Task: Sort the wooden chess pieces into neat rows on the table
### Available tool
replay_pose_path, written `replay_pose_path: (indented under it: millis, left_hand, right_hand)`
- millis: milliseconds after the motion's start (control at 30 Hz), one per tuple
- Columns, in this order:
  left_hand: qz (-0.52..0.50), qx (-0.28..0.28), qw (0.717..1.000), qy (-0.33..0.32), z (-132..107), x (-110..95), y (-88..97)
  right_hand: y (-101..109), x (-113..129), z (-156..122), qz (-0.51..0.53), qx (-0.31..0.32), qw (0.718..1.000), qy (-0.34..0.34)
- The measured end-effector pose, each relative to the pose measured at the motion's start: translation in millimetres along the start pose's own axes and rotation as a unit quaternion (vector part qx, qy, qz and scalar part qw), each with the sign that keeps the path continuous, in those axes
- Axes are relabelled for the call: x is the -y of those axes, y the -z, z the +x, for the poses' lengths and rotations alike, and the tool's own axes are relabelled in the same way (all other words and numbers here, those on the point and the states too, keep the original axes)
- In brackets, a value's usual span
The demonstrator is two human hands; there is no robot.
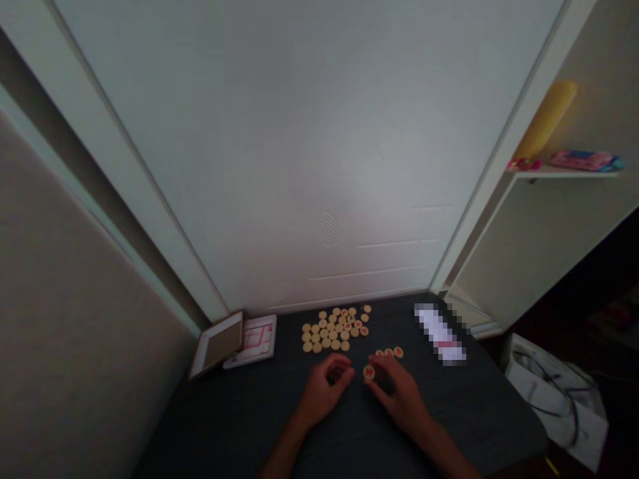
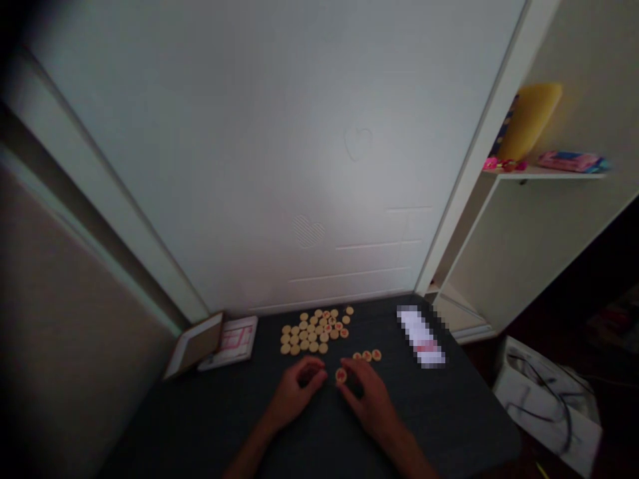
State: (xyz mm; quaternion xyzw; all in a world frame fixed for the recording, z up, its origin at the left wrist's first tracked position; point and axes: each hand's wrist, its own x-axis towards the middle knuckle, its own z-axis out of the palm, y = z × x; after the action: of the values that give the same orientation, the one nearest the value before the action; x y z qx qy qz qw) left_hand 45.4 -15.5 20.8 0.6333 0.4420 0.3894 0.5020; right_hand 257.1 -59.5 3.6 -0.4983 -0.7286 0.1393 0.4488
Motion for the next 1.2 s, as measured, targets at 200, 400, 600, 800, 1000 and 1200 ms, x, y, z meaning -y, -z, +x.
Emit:
replay_pose_path:
  millis: [200, 400, 600, 800, 1000, 1200]
  left_hand:
    - [-0.014, 0.037, 0.999, -0.008, -1.6, 2.1, 2.0]
    - [0.006, 0.047, 0.999, -0.025, -1.0, 2.1, 3.2]
    - [-0.031, 0.04, 0.998, -0.025, -2.7, -1.5, 1.6]
    - [-0.03, 0.029, 0.999, -0.026, -1.7, 1.8, 0.0]
    - [0.046, 0.043, 0.998, -0.027, -1.4, 3.4, 0.3]
    - [0.079, 0.042, 0.996, -0.03, -1.5, 4.9, -0.5]
  right_hand:
    - [-35.1, 20.2, 3.5, 0.067, 0.015, 0.997, 0.036]
    - [-40.2, 17.9, 1.5, 0.074, -0.003, 0.997, -0.017]
    - [-38.3, 17.0, 5.6, 0.081, 0.008, 0.996, -0.045]
    - [-38.3, 18.4, 5.8, 0.133, -0.004, 0.987, -0.085]
    - [-39.8, 15.5, 7.2, 0.211, -0.001, 0.963, -0.17]
    - [-38.4, 17.7, 9.2, 0.259, -0.003, 0.94, -0.224]
